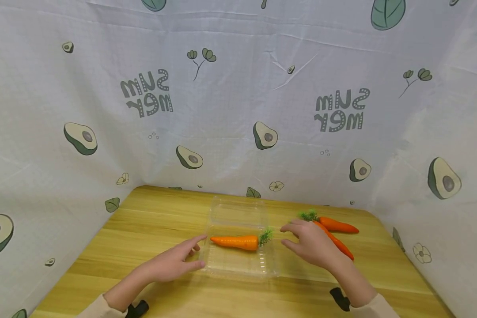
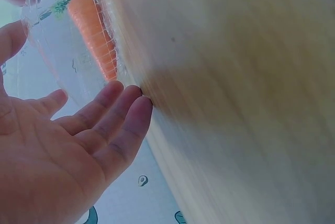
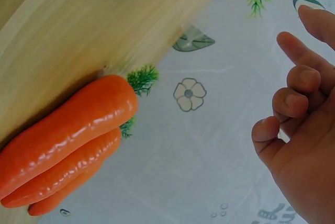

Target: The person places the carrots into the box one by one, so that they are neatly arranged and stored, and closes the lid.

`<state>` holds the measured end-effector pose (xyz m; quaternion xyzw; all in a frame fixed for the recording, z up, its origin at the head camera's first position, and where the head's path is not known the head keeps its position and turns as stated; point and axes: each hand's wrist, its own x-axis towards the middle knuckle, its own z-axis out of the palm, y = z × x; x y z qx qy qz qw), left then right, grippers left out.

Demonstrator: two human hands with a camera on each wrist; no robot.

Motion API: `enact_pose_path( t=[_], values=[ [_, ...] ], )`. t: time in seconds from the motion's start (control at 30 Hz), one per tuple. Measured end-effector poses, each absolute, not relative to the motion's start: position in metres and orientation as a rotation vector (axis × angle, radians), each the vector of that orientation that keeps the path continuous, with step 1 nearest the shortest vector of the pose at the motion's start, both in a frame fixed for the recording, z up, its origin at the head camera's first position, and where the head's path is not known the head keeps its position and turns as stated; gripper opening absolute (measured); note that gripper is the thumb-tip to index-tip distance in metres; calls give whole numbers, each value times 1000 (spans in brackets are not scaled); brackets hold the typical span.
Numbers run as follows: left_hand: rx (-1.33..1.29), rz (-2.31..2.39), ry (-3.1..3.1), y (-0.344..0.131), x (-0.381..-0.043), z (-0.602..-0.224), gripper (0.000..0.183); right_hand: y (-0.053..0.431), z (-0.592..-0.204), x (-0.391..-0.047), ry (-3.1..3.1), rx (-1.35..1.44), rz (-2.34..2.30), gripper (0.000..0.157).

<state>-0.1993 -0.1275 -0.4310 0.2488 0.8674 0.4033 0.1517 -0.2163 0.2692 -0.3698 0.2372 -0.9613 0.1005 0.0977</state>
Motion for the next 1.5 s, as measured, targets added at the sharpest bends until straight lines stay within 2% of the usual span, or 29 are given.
enact_pose_path(
  t=[0.17, 0.47, 1.23, 1.5],
  values=[
    [710, 1159, 2492, -128, -199, -430, 74, 276, -371, -214, -2798, 716, 296, 21],
    [715, 1159, 2490, -128, -200, -432, 74, 290, -378, -213, -2813, 655, 315, 30],
    [724, 1152, 2508, -128, -199, -432, 74, 325, -386, -212, -2840, 552, 390, 20],
    [721, 1152, 2510, -128, -198, -432, 73, 333, -389, -211, -2839, 520, 393, 21]
  ],
)
